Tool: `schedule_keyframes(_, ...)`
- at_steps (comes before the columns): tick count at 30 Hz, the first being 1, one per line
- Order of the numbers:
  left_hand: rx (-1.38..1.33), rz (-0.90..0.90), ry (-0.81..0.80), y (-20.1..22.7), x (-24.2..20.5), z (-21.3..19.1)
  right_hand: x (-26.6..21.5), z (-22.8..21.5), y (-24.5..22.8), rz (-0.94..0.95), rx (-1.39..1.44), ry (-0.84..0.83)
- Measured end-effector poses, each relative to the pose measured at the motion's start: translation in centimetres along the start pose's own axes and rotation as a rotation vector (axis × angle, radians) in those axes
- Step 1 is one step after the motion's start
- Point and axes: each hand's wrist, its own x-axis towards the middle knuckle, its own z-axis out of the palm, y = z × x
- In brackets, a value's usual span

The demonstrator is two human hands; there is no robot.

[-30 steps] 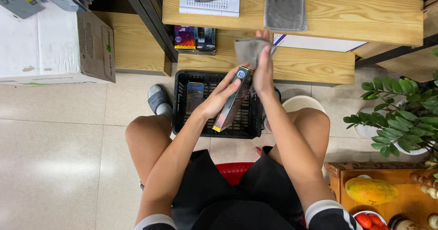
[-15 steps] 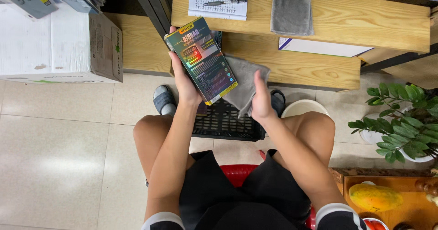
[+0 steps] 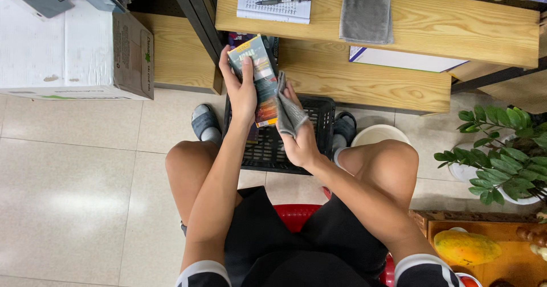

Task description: The person wipes a small package with a cloth, removes screen protectors from a stack, and places them into a package.

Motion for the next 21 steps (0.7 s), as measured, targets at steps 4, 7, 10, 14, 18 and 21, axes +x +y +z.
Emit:
schedule_keyframes(4,0.068,-0.07,-0.009,-0.6,-1.4,1.2,0.0,-0.7,1.8,0.037,0.065,-0.087)
schedule_keyframes(7,-0.017,-0.184,-0.241,-2.6,-1.7,1.6,0.9,-1.8,2.9,0.079,0.007,-0.116)
schedule_keyframes(10,0.067,-0.161,-0.345,-3.4,-3.0,2.7,1.5,-3.3,3.9,0.11,-0.002,-0.034)
schedule_keyframes(14,0.083,-0.2,-0.496,-3.4,-4.7,3.2,2.1,-4.9,5.7,0.081,-0.03,0.093)
schedule_keyframes(18,-0.009,-0.252,-0.644,-2.0,-5.3,2.9,3.3,-6.5,5.2,0.161,0.11,0.239)
schedule_keyframes(21,-0.045,-0.273,-0.673,-0.9,-5.2,2.7,5.7,-5.9,0.7,0.406,0.37,0.588)
